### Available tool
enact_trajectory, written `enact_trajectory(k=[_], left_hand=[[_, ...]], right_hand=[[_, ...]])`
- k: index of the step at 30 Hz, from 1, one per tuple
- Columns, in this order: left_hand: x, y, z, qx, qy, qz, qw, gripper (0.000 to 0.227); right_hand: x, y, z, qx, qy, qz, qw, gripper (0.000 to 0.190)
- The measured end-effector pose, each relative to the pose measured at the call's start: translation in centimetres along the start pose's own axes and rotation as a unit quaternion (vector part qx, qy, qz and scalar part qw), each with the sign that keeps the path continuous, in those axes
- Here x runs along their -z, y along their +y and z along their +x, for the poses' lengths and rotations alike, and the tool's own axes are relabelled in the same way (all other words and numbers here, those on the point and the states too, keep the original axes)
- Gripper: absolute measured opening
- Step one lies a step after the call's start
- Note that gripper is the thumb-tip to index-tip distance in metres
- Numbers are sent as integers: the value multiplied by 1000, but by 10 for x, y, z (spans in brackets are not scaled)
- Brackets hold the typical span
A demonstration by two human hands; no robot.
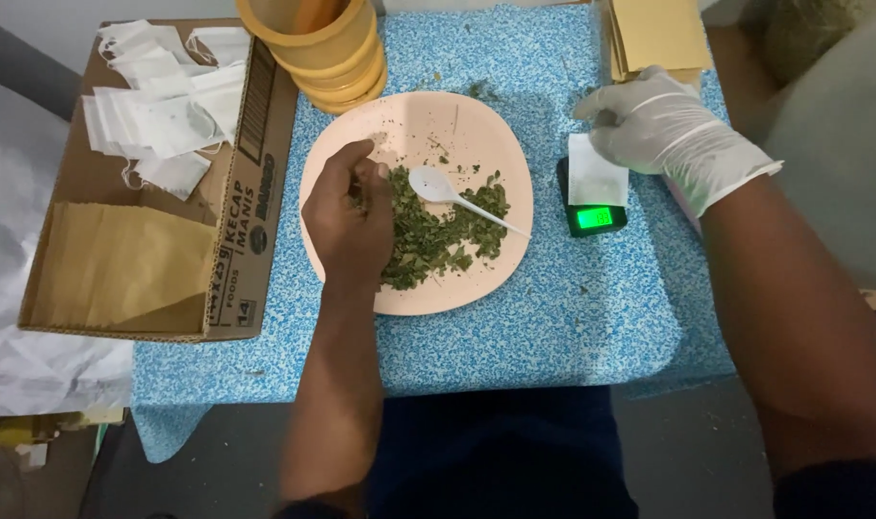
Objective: The person scoops dried green herbs from a plate into small white sachets using a plastic spoon. They weigh the filled sachets on a digital scale and then use a pink handheld sealer to close the sachets.
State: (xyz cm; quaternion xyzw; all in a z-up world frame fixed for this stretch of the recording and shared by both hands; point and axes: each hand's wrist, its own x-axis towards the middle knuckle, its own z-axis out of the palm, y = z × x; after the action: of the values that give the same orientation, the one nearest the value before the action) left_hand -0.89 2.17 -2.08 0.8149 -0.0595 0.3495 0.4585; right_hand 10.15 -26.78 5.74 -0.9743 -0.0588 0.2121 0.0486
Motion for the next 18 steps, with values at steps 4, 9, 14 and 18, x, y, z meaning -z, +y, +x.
enact_trajectory(k=[4, 9, 14, 18], left_hand=[[-4, 8, 1, -50, 0, -4, 999, 20], [-8, 18, -2, -6, -65, -68, 996, 25], [-9, 29, -7, 10, -150, -152, 977, 36], [-14, 30, -9, 76, -203, -214, 953, 51]], right_hand=[[29, -30, -43, -20, -3, 93, 995, 51], [56, -67, -101, 1, -7, 71, 997, 45], [37, -67, -111, 209, 112, 126, 963, 43], [11, -86, -93, 394, 230, 83, 886, 36]])
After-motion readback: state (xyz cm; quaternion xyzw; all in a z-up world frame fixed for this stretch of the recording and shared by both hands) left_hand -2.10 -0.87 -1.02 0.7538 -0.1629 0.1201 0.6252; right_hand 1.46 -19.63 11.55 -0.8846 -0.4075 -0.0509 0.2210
